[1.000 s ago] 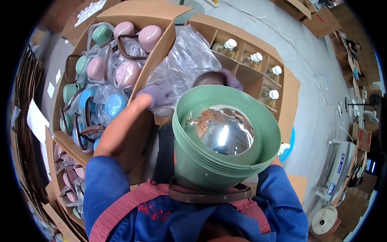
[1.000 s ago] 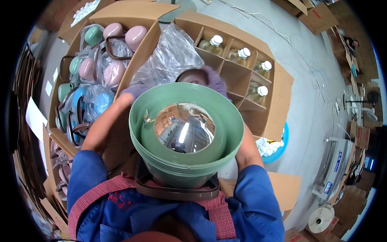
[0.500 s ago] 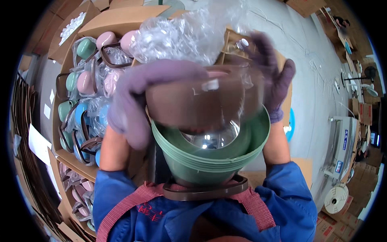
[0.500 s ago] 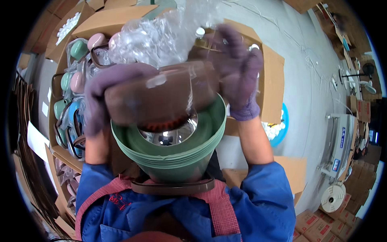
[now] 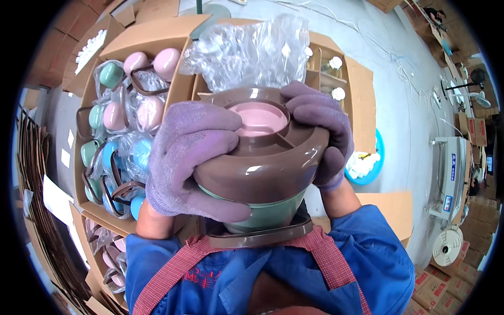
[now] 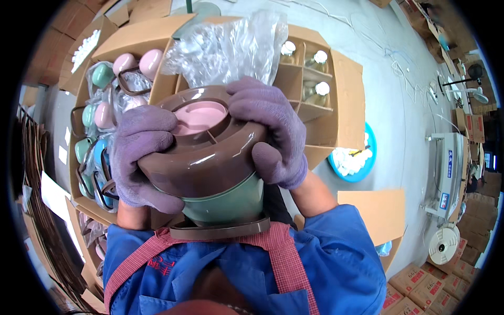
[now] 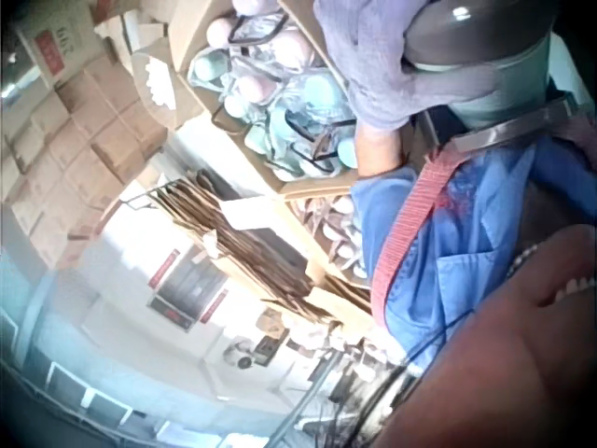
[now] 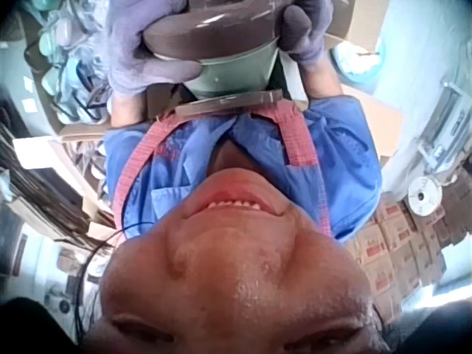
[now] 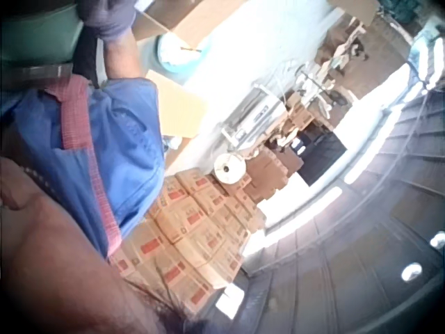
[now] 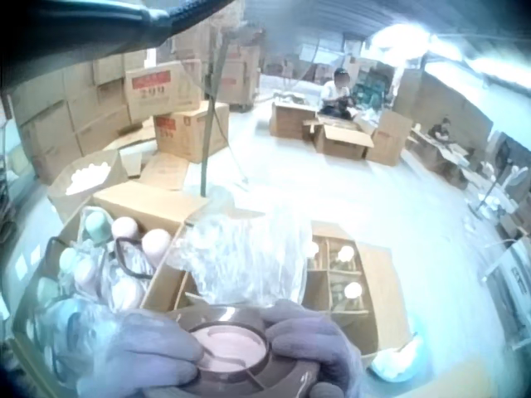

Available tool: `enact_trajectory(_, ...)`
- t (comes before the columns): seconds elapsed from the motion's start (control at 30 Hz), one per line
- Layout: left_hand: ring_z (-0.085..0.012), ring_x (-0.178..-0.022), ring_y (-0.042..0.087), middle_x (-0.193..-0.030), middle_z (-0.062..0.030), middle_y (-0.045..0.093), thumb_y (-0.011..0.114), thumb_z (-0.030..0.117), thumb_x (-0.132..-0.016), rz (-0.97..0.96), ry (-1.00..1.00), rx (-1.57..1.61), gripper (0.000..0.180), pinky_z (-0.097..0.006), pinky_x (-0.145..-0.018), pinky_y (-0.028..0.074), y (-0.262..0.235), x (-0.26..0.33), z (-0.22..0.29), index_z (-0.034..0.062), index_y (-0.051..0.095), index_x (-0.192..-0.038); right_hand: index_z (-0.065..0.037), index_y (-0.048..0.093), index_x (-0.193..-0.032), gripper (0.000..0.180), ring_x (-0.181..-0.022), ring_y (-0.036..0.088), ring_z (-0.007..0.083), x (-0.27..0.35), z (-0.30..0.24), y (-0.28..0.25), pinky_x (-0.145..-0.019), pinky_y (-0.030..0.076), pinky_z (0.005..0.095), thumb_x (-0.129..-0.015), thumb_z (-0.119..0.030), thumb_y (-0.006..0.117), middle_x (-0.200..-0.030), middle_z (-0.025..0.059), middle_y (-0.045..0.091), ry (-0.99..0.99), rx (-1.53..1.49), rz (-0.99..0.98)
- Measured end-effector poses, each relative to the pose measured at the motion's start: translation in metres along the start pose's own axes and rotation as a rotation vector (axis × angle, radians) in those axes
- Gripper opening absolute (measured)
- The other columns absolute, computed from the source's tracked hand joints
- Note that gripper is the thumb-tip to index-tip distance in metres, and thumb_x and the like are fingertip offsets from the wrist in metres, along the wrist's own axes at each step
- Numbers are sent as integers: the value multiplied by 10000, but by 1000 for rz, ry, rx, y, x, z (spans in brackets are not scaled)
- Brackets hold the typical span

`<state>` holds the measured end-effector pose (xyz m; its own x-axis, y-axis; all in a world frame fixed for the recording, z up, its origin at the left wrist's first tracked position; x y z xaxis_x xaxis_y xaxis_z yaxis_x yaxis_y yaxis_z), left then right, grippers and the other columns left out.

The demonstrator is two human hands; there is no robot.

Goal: The person places thermal carafes into plastic bags and then packs them into compartmentalized cardboard boxes.

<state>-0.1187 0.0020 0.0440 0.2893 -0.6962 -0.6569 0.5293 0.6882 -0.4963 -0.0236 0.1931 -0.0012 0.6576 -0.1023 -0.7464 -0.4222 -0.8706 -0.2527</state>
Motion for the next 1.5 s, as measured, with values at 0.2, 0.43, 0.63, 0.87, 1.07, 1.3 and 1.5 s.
enact_trajectory(0.2, -318, -1234, 464, -1298, -201, 524, 445, 494, -940, 232, -409, 431, 561, -414, -1076, 329, 16, 32, -61, 14, 537, -1215, 1, 578, -1131, 377, -1088, 586, 275, -25, -74, 13, -973, 432, 478, -956, -323, 501, -1124, 184, 596, -225, 487, -277)
enact_trajectory(0.43, -269, -1231, 508, -1303, -168, 556, 310, 340, -1010, 106, -390, 522, 521, -372, -1076, 370, 11, 16, -55, -42, 495, -1311, 69, 626, -1109, 521, -1143, 572, 306, -29, -45, 12, -1031, 409, 401, -1000, -317, 293, -1128, 185, 637, 121, 88, 15)
enact_trajectory(0.63, -300, -1202, 530, -1237, -165, 590, 446, 227, -958, 80, -3, 33, 332, -392, -1045, 399, 6, -4, 8, 6, 654, -1093, 11, 582, -1210, 443, -1075, 590, 249, -22, -20, -2, -980, 445, 355, -1006, -316, 363, -1196, 167, 603, 383, -157, -74)
enact_trajectory(0.87, -260, -1110, 564, -1212, -165, 611, 416, 263, -986, 43, 18, 24, 383, -366, -995, 421, 6, -23, 43, -13, 643, -1124, 19, 629, -1175, 505, -1027, 603, 213, -36, -11, -11, -969, 431, 311, -1009, -388, 381, -1061, 119, 674, 796, -354, -168)
enact_trajectory(1.07, -267, -658, 584, -739, -89, 611, 682, 256, -771, 427, 284, -35, 160, -381, -641, 460, 39, 0, 119, 104, 658, -726, -49, 612, -1226, 354, -1115, 560, 269, -50, -90, -42, -990, 420, 343, -934, -239, 545, -1243, 146, 573, 207, 159, -1038)
enact_trajectory(1.3, -249, -775, 581, -755, -68, 570, 690, 288, -692, 317, 328, -85, 225, -392, -761, 470, 102, 6, 192, 89, 585, -709, -56, 582, -871, 182, -760, 594, 292, 2, -176, -93, -671, 467, 373, -741, -141, 677, -801, 127, 578, 161, 810, -1046)
enact_trajectory(1.5, -260, -868, 582, -878, -71, 565, 707, 298, -672, 279, 317, -23, 263, -400, -794, 473, 110, 6, 186, 93, 549, -720, -23, 596, -896, 233, -688, 579, 315, -8, -196, -75, -648, 465, 403, -781, -219, 645, -747, 148, 562, -55, 860, -987)
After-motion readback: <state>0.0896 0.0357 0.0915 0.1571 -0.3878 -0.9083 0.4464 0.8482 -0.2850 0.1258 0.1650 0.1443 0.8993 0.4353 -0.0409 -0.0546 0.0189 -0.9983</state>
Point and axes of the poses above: each hand's wrist, its own x-axis away from the middle knuckle, its own y-axis out of the palm, z = x × y, the point moved 5 cm from there along -x, towards the middle knuckle
